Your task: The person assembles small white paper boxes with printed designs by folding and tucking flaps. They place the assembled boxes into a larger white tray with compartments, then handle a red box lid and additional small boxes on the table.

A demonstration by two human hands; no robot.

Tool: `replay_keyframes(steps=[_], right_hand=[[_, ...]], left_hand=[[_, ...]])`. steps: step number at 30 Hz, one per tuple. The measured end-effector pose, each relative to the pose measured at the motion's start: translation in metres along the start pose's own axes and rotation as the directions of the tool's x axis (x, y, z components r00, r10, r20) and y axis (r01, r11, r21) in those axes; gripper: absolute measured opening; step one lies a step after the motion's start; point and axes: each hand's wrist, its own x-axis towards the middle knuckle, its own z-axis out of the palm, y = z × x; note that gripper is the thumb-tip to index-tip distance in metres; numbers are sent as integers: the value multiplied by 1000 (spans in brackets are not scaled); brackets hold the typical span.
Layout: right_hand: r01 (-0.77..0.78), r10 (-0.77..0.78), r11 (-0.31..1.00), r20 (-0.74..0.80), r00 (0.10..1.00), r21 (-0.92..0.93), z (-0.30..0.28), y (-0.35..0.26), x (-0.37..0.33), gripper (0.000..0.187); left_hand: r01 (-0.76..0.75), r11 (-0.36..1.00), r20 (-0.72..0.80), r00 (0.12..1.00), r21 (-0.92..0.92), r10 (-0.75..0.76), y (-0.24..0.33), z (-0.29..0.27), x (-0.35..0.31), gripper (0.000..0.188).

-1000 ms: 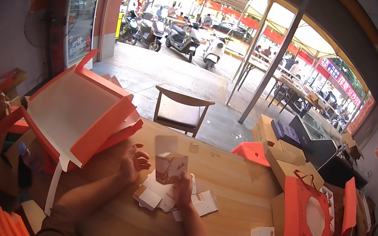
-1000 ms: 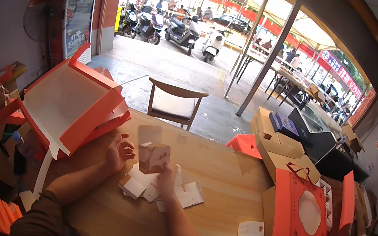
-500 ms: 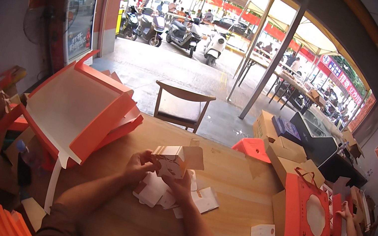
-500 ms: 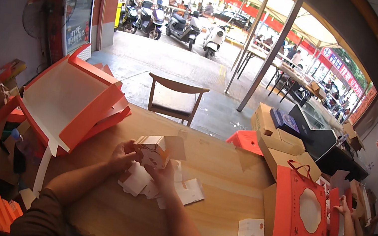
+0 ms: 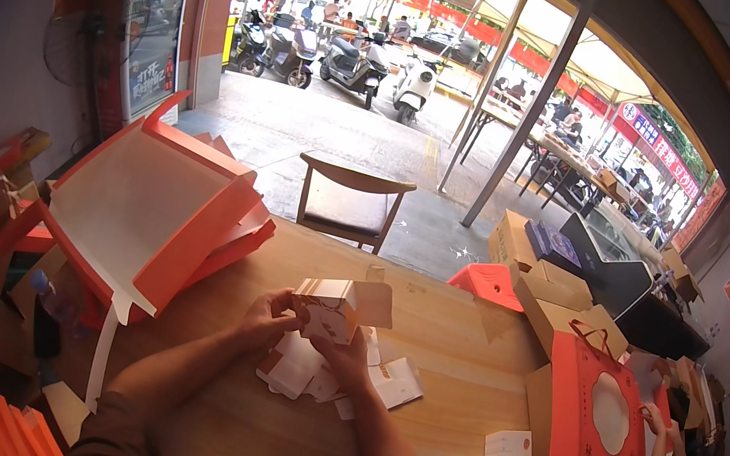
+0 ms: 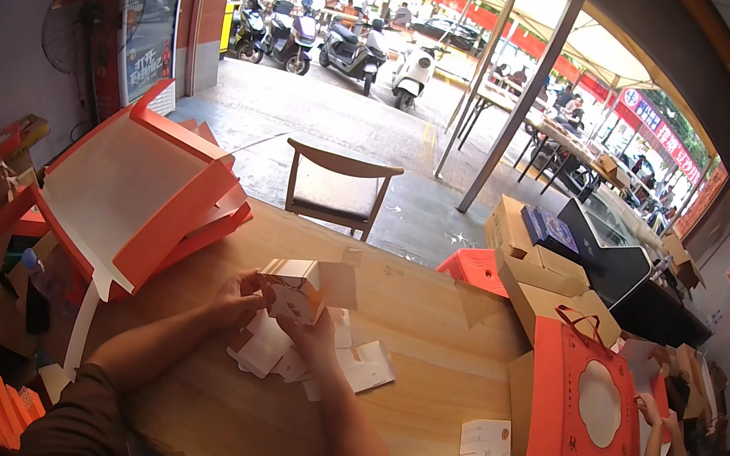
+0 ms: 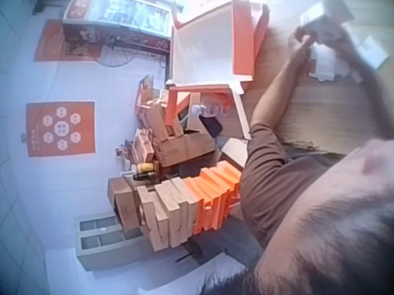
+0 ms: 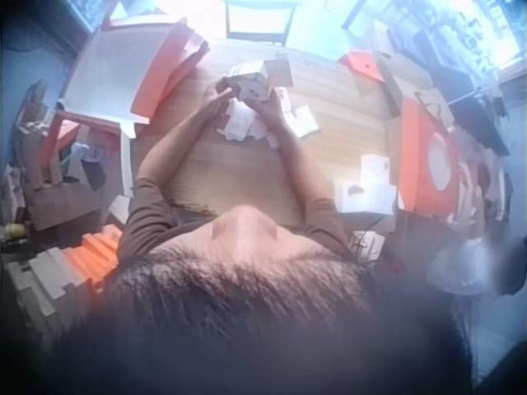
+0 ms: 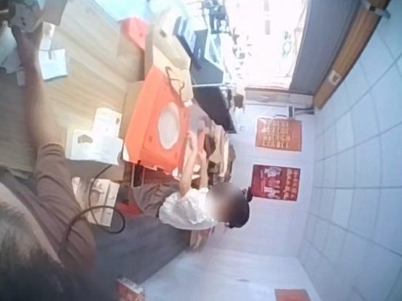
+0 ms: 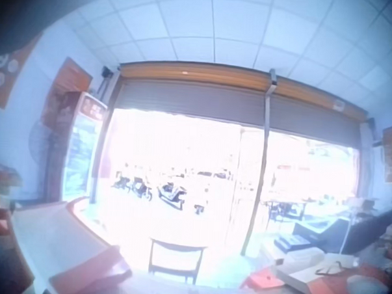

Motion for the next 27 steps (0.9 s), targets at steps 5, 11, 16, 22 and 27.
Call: replay_keyframes(steps=[5, 11, 16, 22, 27], right_hand=[[39, -39, 998, 14, 999, 39, -3, 7, 1, 57], [67, -65, 994, -22, 998, 81, -9, 19, 4, 58], [-4, 5, 1000, -57, 998, 30, -4, 8, 2, 60], [141, -123, 983, -152, 981, 115, -3, 17, 8, 74], [74, -62, 988, -91, 994, 137, -3, 6, 2, 84]], left_hand=[[54, 997, -37, 998, -56, -57, 8, 10, 1, 33], [129, 991, -210, 970, 18, -122, 17, 23, 0, 29], [41, 989, -187, 980, -141, -67, 14, 20, -4, 21], [76, 817, -80, 986, -571, -148, -23, -37, -1, 35], [68, 964, -127, 987, -256, -103, -2, 7, 9, 45]])
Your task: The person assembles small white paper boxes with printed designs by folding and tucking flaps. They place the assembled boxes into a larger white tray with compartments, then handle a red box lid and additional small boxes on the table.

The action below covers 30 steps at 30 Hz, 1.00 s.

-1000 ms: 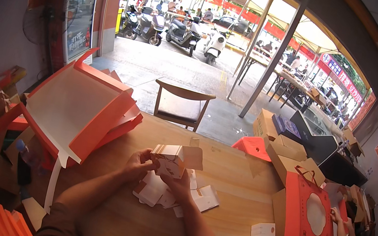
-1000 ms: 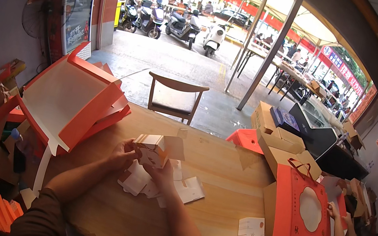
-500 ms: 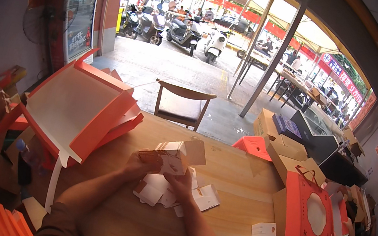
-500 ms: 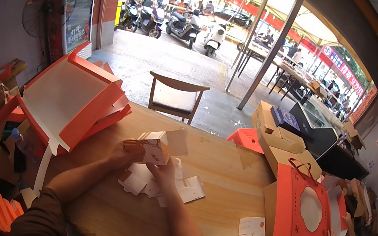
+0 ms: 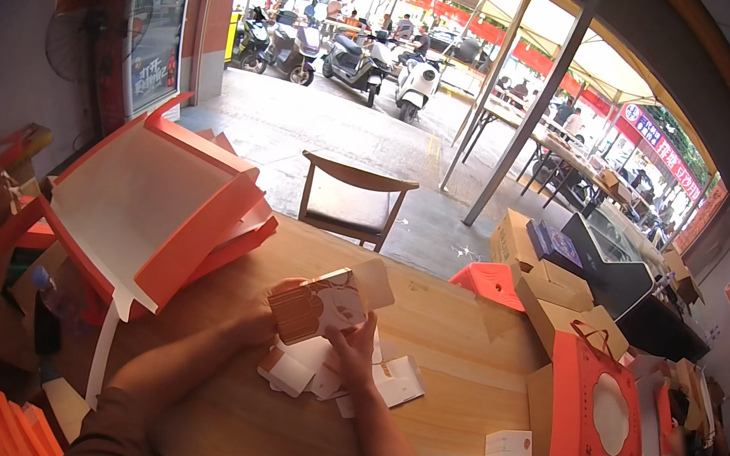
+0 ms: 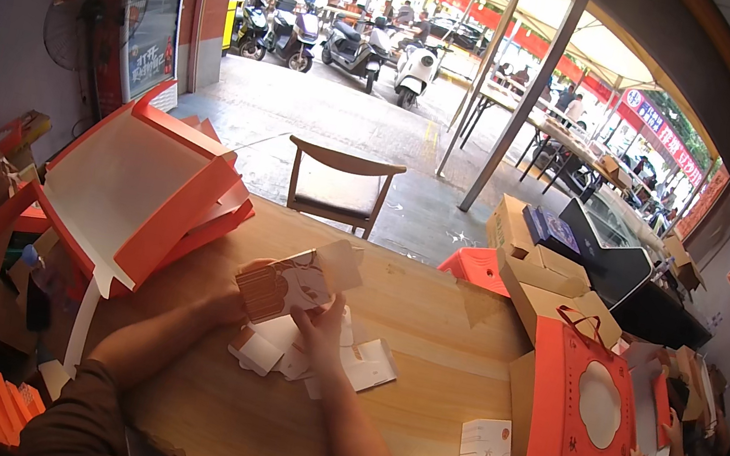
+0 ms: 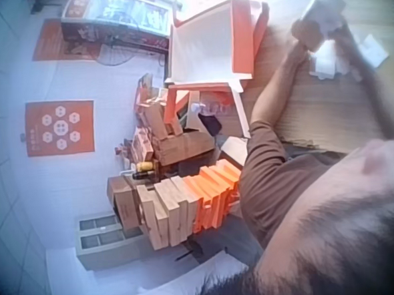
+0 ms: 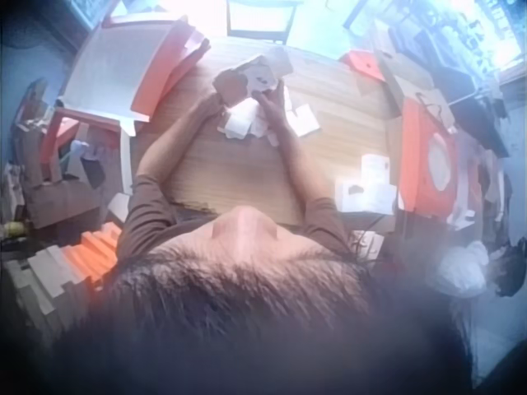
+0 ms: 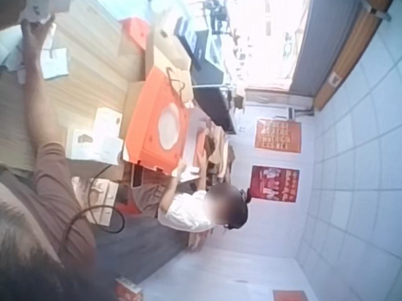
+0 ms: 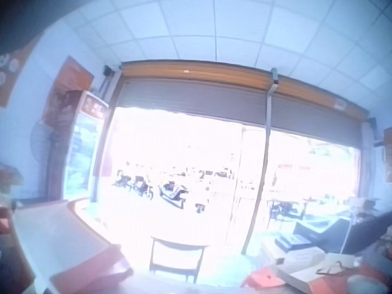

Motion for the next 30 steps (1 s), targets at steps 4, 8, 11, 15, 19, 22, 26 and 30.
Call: replay_keyframes(steps=[4, 8, 11, 15, 19, 22, 26, 30], right_hand=[[-18, 20, 999, -45, 999, 46, 4, -3, -1, 95], [-39, 38, 999, -13, 999, -10, -3, 4, 1, 103], [-42, 42, 999, -3, 999, -17, 2, 0, 0, 109], [5, -5, 1000, -23, 1000, -18, 5, -8, -2, 116], [27, -32, 998, -99, 995, -52, 3, -3, -1, 121], [105, -116, 989, -102, 988, -108, 4, -7, -2, 125], [35, -50, 991, -113, 992, -126, 10, -12, -5, 112], [-28, 32, 985, 20, 999, -171, -8, 6, 1, 91]], left_hand=[[-123, 963, 18, 992, 239, 122, 5, 13, -7, 64], [-297, 746, 60, 943, 596, 327, 5, 10, -16, 81], [-339, 659, 32, 902, 672, 431, -6, 1, -20, 78], [-310, 716, -14, 913, 626, 407, -7, 6, -20, 53], [-248, 838, -81, 942, 486, 326, 5, 22, -23, 33], [-191, 976, -171, 963, 104, 207, -5, 5, -18, 25], [-236, 943, -84, 961, 235, 262, -6, -12, -14, 27], [-251, 941, 77, 968, 225, 240, -2, -13, -8, 35]])
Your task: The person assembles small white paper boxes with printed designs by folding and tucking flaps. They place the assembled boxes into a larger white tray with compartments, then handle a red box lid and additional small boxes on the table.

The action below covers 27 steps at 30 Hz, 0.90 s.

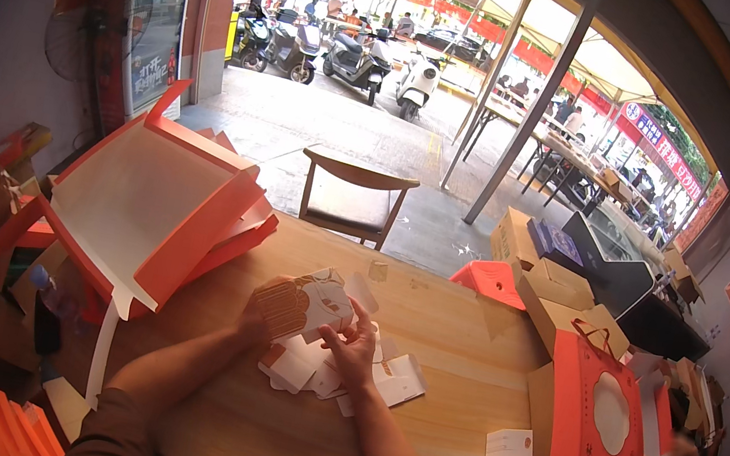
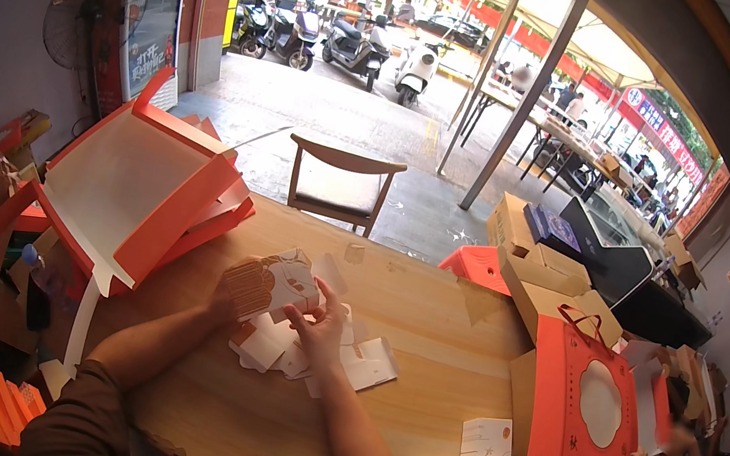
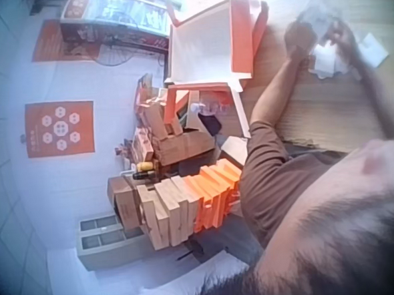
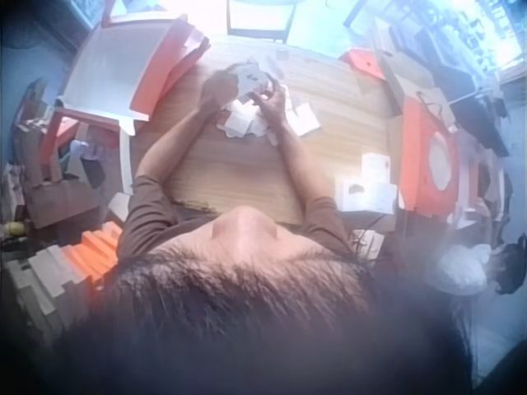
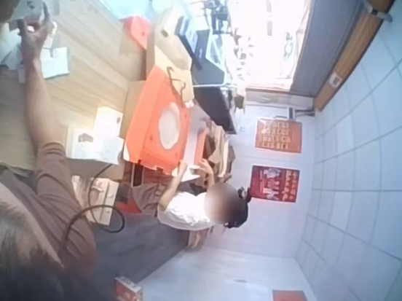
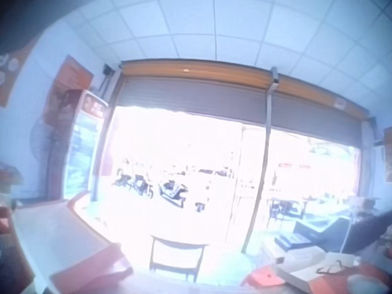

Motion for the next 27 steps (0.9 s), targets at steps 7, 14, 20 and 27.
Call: replay_keyframes(steps=[7, 14, 20, 27], right_hand=[[-3, 1, 976, 12, 1000, 218, 3, -3, -2, 76], [73, -58, 972, -71, 996, 222, 11, -11, -2, 61], [43, -31, 980, -65, 997, 196, 3, -5, 0, 59], [82, -43, 977, -192, 980, 199, 14, -15, -2, 58]], left_hand=[[110, 970, 108, 990, -217, -88, 4, 5, 3, 44], [230, 931, 157, 969, -284, -192, 5, -6, 2, 46], [295, 890, 177, 953, -346, -247, 6, -11, 3, 48], [345, 777, 156, 938, -526, -311, 0, -22, -2, 50]])
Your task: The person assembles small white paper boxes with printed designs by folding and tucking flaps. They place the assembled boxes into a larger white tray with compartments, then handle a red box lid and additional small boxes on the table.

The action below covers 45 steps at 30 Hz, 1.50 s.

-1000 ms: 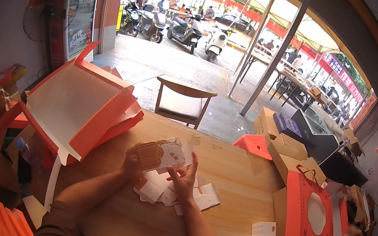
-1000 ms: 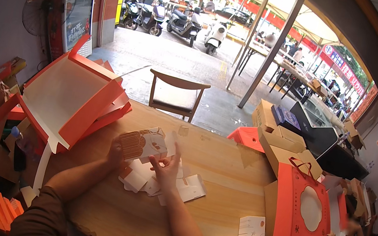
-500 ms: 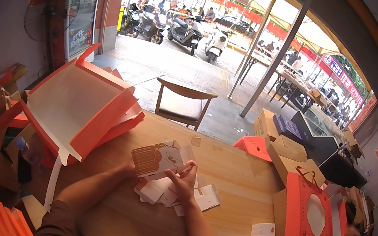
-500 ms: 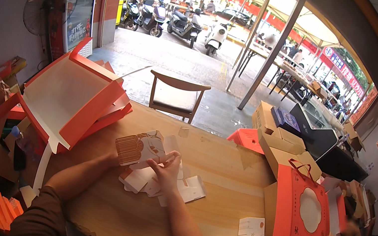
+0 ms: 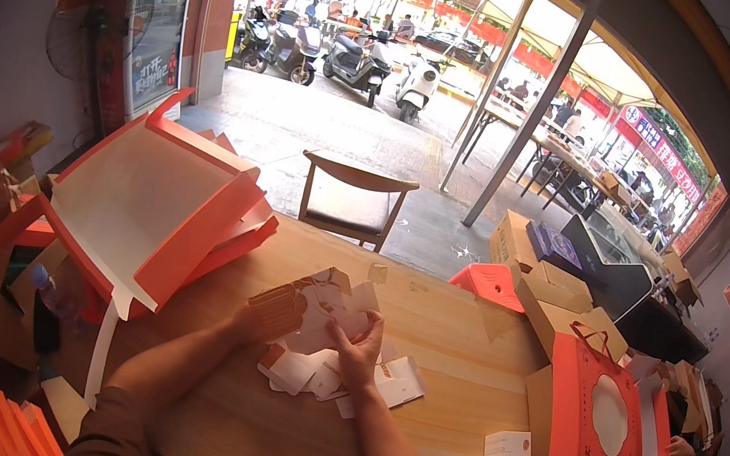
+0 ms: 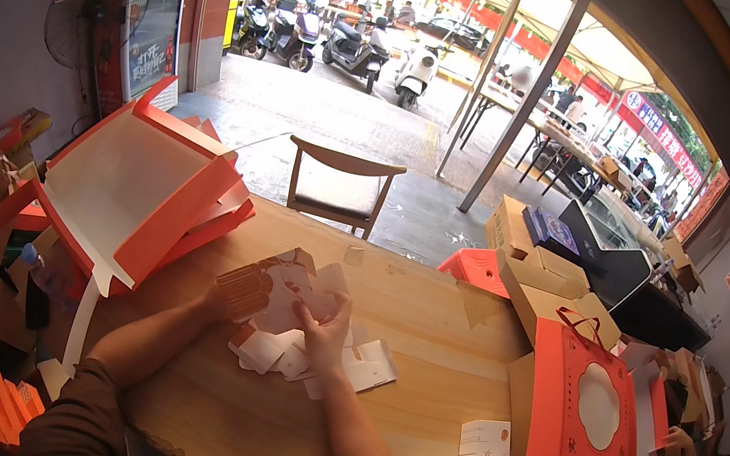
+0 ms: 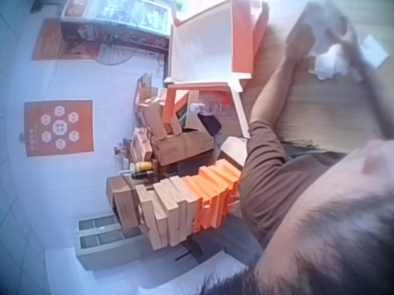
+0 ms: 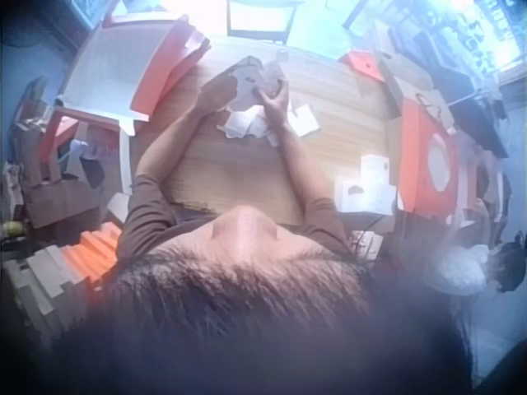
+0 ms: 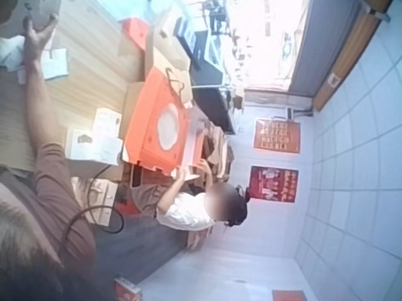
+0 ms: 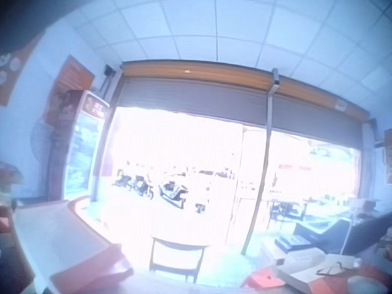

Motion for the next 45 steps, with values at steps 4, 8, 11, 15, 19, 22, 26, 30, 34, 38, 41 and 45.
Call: replay_keyframes(steps=[4, 8, 11, 15, 19, 22, 26, 30, 34, 38, 41, 45], right_hand=[[52, -55, 993, -28, 998, -110, -4, 7, 2, 59], [115, -131, 963, -50, 990, -242, -8, 14, 1, 60], [171, -218, 925, -106, 970, -338, -6, 15, 0, 60], [225, -313, 876, -149, 938, -427, -1, 4, -4, 64], [300, -397, 826, -115, 911, -477, -5, 8, 2, 73], [268, -350, 828, -79, 934, -492, -5, 10, 2, 77], [295, -389, 769, -50, 920, -567, -11, 14, 1, 74], [275, -360, 785, -47, 932, -554, -6, 11, 0, 76], [281, -368, 774, -42, 929, -567, -8, 12, 0, 77], [307, -408, 720, -22, 913, -622, -6, 9, -2, 77], [340, -550, 380, 86, 831, -860, 6, -2, -12, 74], [631, -584, 259, 402, 705, -731, 22, -24, -14, 48]], left_hand=[[12, 990, -14, 1000, -140, -14, 6, 4, -1, 52], [-46, 999, -16, 999, -1, 46, 12, 11, 4, 50], [-19, 980, -56, 998, 197, 30, 14, 0, 10, 51], [192, 927, -180, 974, 323, -139, 29, 12, 13, 47], [281, 595, -197, 959, 753, -204, 33, 31, 13, 40], [362, 397, -288, 929, 844, -234, 35, 38, 9, 35], [19, -463, 2, 999, 886, 46, 17, 74, 2, 45], [113, -673, -121, 992, 731, 35, 7, 103, -7, 55], [128, -741, -152, 988, 659, 36, 3, 114, -8, 55], [-320, -743, 385, 919, 588, -90, -13, 64, -1, 54], [-372, -591, 374, 919, 716, -126, -10, 58, -3, 49], [-399, -590, 326, 916, 702, -232, -1, 56, -3, 51]])
